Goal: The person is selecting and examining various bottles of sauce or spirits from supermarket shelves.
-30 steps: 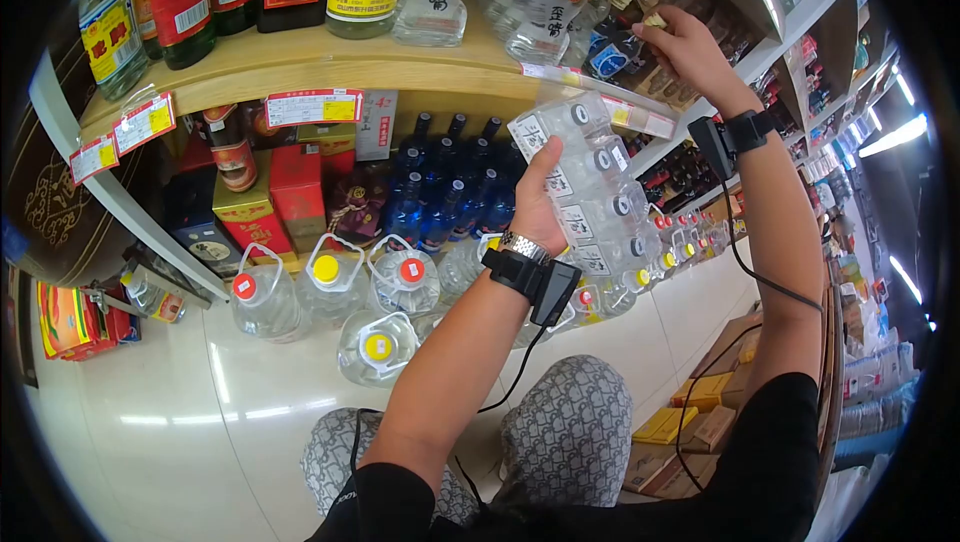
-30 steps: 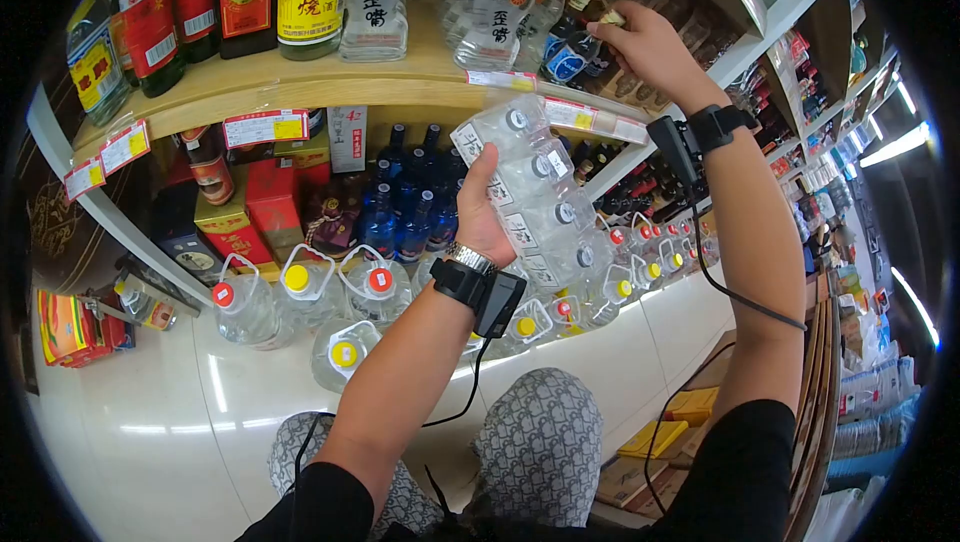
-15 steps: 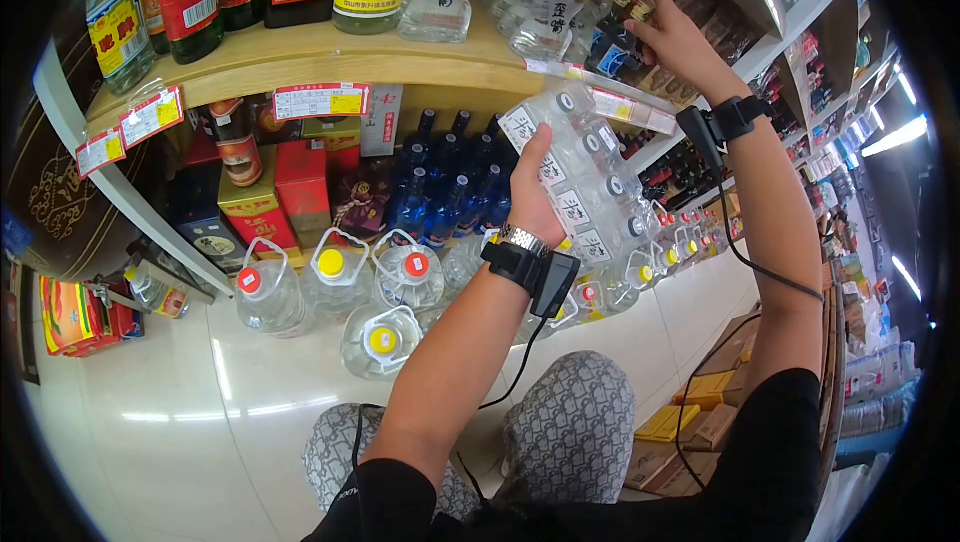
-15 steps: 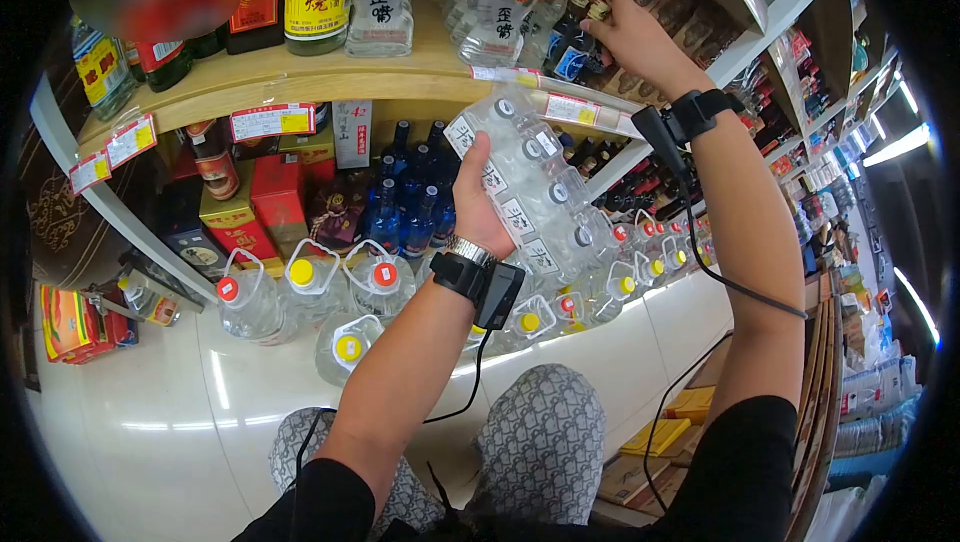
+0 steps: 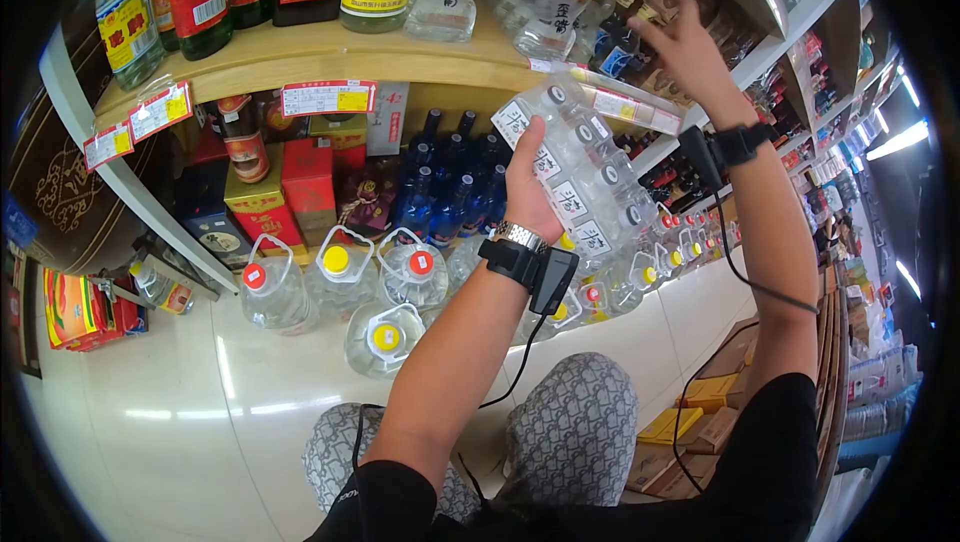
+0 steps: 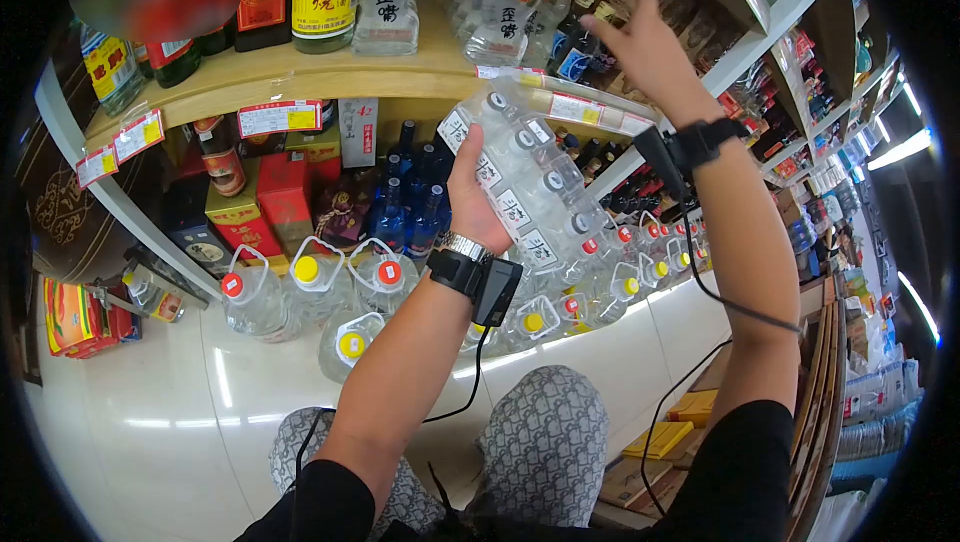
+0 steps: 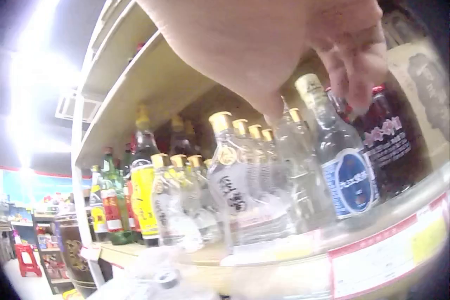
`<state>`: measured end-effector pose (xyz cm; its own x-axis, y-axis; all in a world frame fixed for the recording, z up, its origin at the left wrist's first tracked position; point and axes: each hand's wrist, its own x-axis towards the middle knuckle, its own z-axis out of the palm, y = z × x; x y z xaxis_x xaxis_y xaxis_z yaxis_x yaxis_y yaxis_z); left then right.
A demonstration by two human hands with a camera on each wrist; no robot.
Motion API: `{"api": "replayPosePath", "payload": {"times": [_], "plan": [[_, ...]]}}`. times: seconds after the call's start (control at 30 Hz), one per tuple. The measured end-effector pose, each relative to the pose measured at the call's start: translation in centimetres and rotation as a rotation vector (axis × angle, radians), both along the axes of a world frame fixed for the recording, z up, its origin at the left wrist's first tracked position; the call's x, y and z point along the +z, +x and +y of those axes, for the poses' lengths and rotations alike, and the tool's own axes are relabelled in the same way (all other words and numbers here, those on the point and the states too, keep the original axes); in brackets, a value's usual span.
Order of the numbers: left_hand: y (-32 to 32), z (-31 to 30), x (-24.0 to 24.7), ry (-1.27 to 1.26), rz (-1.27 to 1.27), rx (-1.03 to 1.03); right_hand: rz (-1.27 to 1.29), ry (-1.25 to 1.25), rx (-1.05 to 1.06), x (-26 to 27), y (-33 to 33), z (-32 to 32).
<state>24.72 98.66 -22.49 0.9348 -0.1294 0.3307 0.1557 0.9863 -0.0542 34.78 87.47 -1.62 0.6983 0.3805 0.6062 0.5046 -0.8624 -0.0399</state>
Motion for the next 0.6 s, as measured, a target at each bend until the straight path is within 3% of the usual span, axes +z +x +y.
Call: {"api": "replayPosePath", "payload": {"times": [0.1,0.17,0.3,0.33,0.43,0.53,0.6], "plan": [[-0.9,0.3,1.0,0.006,-0.018,0.020,-0.046,0.135,0.193,-0.6,-5.2,-0.2],[-1.5,0.5,2.4,0.016,-0.017,0.041,0.161,0.160,0.199,-2.1,-10.8,-0.2],[-2.1,1.7,4.6,-0.050,-0.070,0.083,0.380,0.459,0.468,-8.1,-15.7,-2.8],[-2.0,2.2,5.2,-0.004,-0.065,0.114,0.590,0.692,0.519,-9.0,-17.0,-2.7],[-1.8,3.9,6.2,0.052,-0.093,0.120,0.384,0.658,0.507,-11.4,-18.9,0.5],[-1.4,5.4,6.8,0.211,-0.025,0.172,0.359,0.557,0.404,-12.6,-17.1,2.2],[-1.3,5.9,6.9,0.277,-0.016,0.191,0.375,0.651,0.454,-12.3,-17.5,3.6]]}}
